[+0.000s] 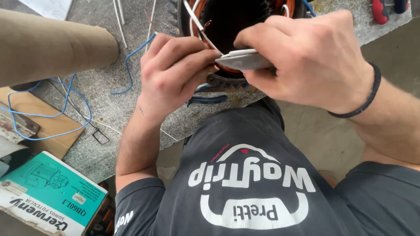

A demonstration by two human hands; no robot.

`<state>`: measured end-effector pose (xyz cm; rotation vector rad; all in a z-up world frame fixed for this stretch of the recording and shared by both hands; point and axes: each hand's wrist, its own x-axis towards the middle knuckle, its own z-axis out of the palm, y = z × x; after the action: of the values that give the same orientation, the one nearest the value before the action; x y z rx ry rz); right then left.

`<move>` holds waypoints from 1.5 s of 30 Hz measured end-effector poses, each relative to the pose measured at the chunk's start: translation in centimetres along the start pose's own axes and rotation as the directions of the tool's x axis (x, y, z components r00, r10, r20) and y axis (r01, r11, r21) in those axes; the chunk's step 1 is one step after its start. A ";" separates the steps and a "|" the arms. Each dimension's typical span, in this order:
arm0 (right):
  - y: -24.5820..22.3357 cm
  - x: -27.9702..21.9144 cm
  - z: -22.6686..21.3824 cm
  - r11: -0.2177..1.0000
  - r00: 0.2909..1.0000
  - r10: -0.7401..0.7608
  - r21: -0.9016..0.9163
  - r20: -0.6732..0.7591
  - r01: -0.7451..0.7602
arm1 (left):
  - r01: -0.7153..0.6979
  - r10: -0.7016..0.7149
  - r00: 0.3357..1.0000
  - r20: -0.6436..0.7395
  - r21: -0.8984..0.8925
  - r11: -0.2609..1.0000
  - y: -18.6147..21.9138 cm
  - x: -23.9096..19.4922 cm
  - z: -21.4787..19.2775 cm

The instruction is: Rewinding or repairing an electric motor by stripping and connecting copper wires.

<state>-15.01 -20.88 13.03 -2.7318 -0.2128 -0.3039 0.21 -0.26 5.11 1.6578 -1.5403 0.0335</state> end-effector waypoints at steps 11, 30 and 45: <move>-0.8 1.0 0.6 0.945 0.985 -0.055 -0.311 0.163 0.104 | -0.075 0.072 0.991 -0.112 -0.028 0.997 -2.0 -0.5 2.2; -1.3 -1.2 3.0 0.985 1.000 -0.018 -0.173 -0.013 0.015 | 0.130 -0.152 0.972 -0.179 -0.130 0.983 0.1 -0.6 3.2; -2.2 -15.4 14.5 0.913 0.709 0.356 0.387 -0.608 -0.126 | 0.319 -0.351 0.928 -0.123 -0.220 0.922 -10.2 -1.3 -6.2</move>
<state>-27.69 -14.82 -3.00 -2.1180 0.2837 -1.0477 11.47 3.17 2.77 1.6943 -1.0860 -0.1604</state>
